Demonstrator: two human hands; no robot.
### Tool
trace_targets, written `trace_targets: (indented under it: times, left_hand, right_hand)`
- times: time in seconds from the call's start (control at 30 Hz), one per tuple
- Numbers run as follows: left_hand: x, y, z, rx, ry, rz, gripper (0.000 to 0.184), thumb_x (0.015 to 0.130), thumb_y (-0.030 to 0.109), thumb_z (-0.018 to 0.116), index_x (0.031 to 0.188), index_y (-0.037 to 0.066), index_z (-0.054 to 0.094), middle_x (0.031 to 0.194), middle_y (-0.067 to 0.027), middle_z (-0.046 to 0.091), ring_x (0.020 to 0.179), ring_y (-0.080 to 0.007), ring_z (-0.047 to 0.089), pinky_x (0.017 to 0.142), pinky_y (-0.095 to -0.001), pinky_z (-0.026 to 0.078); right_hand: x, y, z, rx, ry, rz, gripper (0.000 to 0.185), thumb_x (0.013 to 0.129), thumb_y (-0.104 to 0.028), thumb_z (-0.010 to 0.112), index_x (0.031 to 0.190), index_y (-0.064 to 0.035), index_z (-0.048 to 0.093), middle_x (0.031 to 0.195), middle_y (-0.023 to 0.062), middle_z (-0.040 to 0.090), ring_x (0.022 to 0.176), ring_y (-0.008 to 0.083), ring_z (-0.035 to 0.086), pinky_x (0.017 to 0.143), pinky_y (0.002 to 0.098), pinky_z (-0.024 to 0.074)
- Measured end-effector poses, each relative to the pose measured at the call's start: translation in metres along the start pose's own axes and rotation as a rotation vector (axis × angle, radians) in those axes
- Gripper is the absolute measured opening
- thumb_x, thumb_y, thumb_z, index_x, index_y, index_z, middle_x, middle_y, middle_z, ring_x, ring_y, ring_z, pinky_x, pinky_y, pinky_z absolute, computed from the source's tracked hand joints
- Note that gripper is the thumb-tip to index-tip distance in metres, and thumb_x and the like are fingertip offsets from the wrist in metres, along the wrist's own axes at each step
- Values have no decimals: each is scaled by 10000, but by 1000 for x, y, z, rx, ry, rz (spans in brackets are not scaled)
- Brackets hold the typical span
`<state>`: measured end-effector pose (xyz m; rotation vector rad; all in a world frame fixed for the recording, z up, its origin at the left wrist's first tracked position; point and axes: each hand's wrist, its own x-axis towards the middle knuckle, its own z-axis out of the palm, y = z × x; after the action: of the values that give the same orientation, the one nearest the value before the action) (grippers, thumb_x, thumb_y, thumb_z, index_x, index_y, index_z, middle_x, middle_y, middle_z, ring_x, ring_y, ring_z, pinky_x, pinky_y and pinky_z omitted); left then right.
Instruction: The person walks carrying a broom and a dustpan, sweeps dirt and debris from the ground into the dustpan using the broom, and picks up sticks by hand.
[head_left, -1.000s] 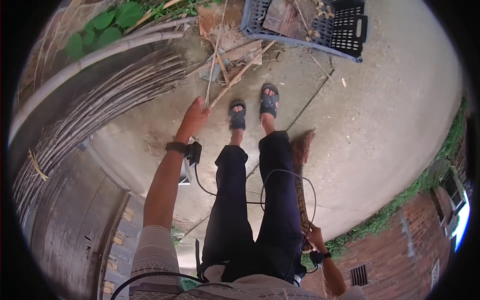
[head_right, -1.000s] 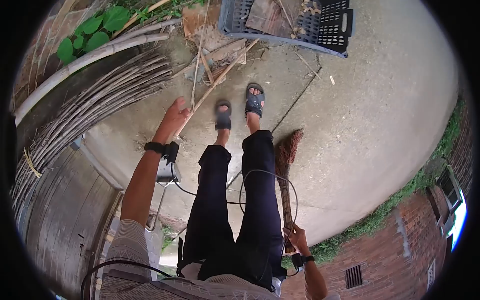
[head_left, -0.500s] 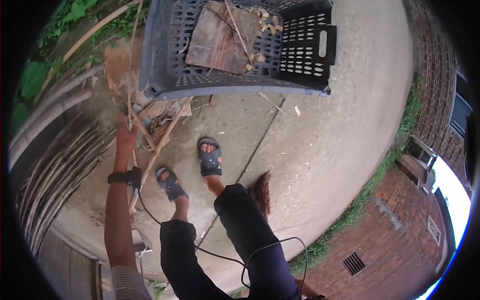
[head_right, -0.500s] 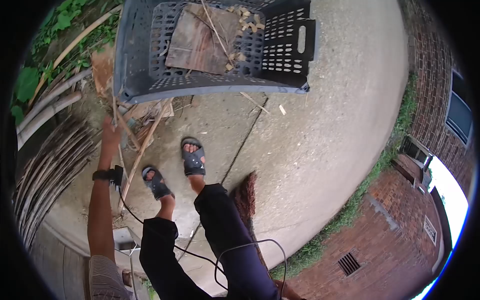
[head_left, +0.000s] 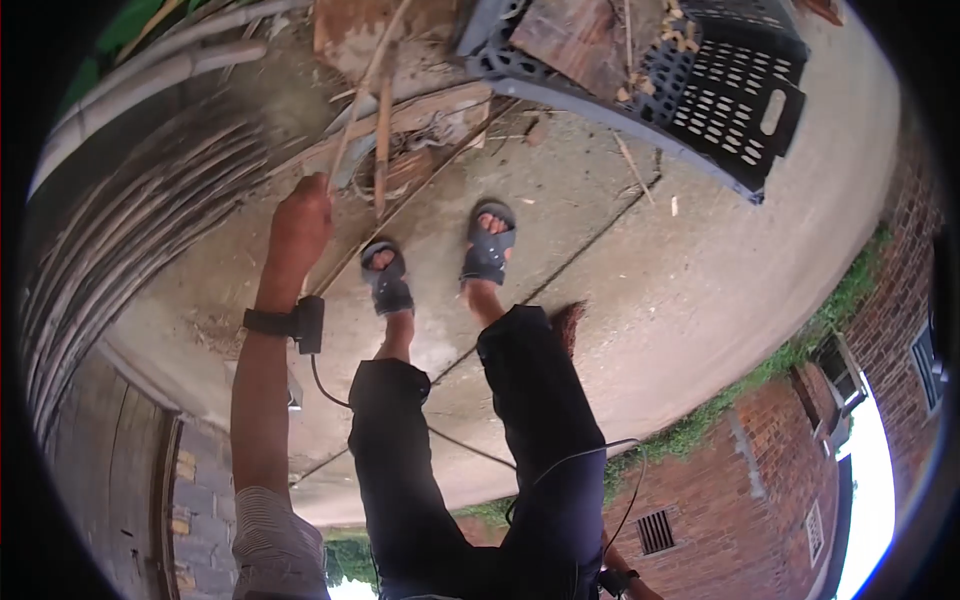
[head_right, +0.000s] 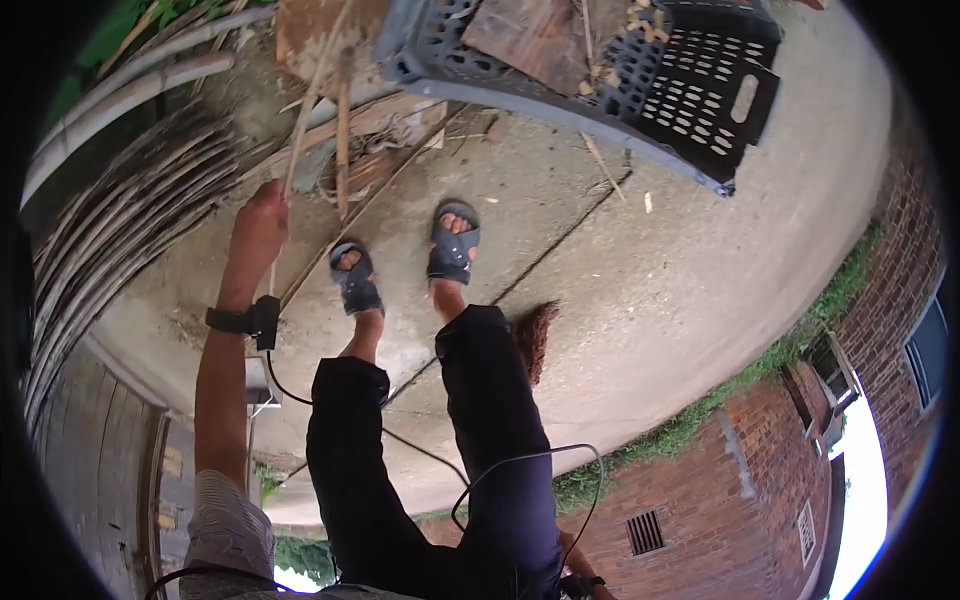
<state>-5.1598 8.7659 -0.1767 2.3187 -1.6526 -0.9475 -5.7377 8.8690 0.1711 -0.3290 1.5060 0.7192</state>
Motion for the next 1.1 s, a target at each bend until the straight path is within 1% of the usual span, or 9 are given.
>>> trace_targets:
  times: [0.1,0.27,0.33,0.43,0.67,0.8,0.9,0.93,1.1]
  left_hand:
    - [-64,-5,-2,77,-64,-133,89,905,79,605,971,37,562,900,-193,623,834,-405,662,701,-480,545]
    - [-147,-73,113,97,-185,-235,123,887,77,613,998,52,567,922,-168,626,831,-372,675,701,-453,562]
    - [-151,-80,134,100,-225,-255,150,882,82,619,1020,57,566,931,-161,628,843,-361,678,704,-448,566]
    - [-150,-71,160,100,-240,-290,339,819,116,712,1119,88,559,963,-122,638,920,-311,680,706,-431,574]
    - [-134,-65,198,123,-263,-337,283,778,157,764,1005,91,609,996,-129,637,903,-302,685,710,-429,584]
    - [-151,-51,170,64,-286,-311,228,791,116,731,974,62,608,941,-144,613,858,-307,690,691,-409,581]
    - [-199,-47,141,7,-278,-266,119,823,16,592,934,57,588,904,-151,603,818,-329,679,675,-423,568]
    - [-216,-41,125,-24,-344,-321,151,825,65,664,949,25,589,925,-202,600,831,-389,664,712,-463,554]
    - [-297,-6,5,-184,-324,-395,197,835,81,692,967,13,563,961,-212,577,896,-429,607,767,-503,509]
  right_hand:
    - [14,-24,-7,-47,-17,-11,510,932,-381,655,1340,-88,570,1191,128,635,1085,187,574,939,343,438]
    - [29,-51,-16,-131,-24,-7,530,933,-406,647,1358,-104,559,1230,142,614,1131,199,556,974,351,420]
    - [34,-61,-14,-151,-28,4,537,933,-416,644,1366,-111,554,1246,147,605,1149,204,549,988,354,412]
    - [34,-64,-14,-177,-35,35,549,933,-431,640,1377,-120,548,1270,155,593,1177,212,538,1009,359,401]
    - [20,-80,-18,-250,-32,86,577,934,-466,629,1402,-142,533,1326,175,563,1241,229,513,1059,370,375]
    - [-4,-79,-20,-292,-30,96,593,935,-486,623,1417,-155,524,1357,186,546,1277,239,498,1087,376,360]
    - [-36,-66,-23,-327,-50,97,605,935,-501,618,1427,-165,517,1381,194,534,1305,246,488,1108,381,349]
    - [-45,-64,-24,-341,-60,103,609,935,-506,617,1431,-168,515,1389,197,530,1314,249,484,1116,383,345]
    - [-83,-35,-34,-447,-112,40,629,936,-531,609,1449,-184,504,1429,211,509,1360,261,466,1151,390,326]
